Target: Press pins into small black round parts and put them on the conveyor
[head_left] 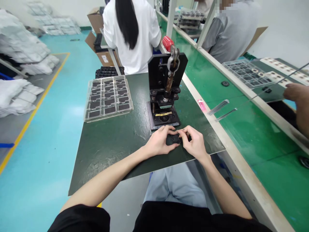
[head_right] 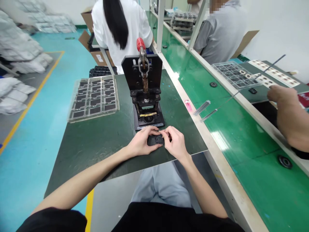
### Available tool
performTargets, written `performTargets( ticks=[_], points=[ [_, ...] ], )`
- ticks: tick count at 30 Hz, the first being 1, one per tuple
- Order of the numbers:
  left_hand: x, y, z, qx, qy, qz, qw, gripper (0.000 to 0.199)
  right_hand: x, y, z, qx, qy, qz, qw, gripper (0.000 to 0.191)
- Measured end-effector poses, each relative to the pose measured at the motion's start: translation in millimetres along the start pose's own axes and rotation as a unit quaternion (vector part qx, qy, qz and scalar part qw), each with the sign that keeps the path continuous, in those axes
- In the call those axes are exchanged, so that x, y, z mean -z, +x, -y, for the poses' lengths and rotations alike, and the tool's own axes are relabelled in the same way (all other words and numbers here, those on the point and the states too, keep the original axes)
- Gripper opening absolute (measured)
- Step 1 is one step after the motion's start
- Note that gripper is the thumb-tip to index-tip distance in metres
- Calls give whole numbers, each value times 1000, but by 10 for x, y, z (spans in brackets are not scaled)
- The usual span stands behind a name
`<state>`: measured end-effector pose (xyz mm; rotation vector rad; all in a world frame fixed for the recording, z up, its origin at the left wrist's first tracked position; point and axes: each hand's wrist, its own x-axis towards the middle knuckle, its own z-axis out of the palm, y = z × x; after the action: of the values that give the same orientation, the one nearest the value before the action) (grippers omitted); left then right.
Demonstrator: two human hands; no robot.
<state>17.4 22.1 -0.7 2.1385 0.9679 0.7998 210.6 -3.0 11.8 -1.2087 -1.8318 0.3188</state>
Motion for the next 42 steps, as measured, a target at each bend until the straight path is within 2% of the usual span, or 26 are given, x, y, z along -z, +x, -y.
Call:
performTargets(
  ticks=[5, 10, 13, 16, 18, 20, 22, 23, 28, 30, 36, 39, 40, 42],
  points=[
    [3, -2, 6, 6, -2, -4, 1000, 55, -24, -1, 18, 54, -54, -7, 997, 26],
    [7, -7, 11, 7, -10, -3, 1000, 57, -57, 22, 37, 79, -78, 2, 994, 26],
    [3, 2, 8, 9, -17, -4, 1000, 56, -73, 30, 14, 75, -64, 7, 995, 27],
    [-2, 19, 10, 8, -20, -9, 1000, 53, -66, 37, 7, 34, -10, 18, 999, 29],
    [-1, 30, 13, 10, -19, -13, 1000, 50, -39, 40, 36, -34, 64, -30, 997, 28],
    [3, 37, 17, 13, -20, -14, 1000, 48, 6, 31, 96, -102, 133, -149, 974, 24],
    [7, 38, 18, 13, -19, -10, 1000, 46, 61, 4, 175, -127, 156, -235, 951, 22],
    [9, 37, 18, 12, -16, -8, 1000, 45, 89, -15, 214, -121, 155, -236, 952, 22],
    [8, 35, 22, 4, -9, -6, 1000, 41, 178, -66, 303, -102, 188, -86, 973, 35],
    [8, 38, 27, -1, -14, -8, 1000, 41, 172, -57, 283, -110, 195, -53, 973, 39],
    [9, 48, 22, 2, -21, -10, 1000, 45, 23, -32, 144, -111, 166, -78, 977, 25],
    [6, 41, 10, 16, -55, -2, 998, 52, -55, -27, 77, -117, 179, -80, 974, 46],
    [3, 37, 8, 20, -72, 1, 997, 54, -74, -25, 56, -127, 188, -71, 971, 48],
    [-8, 31, 7, 28, -101, -1, 994, 59, -96, -23, 21, -151, 208, -46, 965, 32]
  ],
)
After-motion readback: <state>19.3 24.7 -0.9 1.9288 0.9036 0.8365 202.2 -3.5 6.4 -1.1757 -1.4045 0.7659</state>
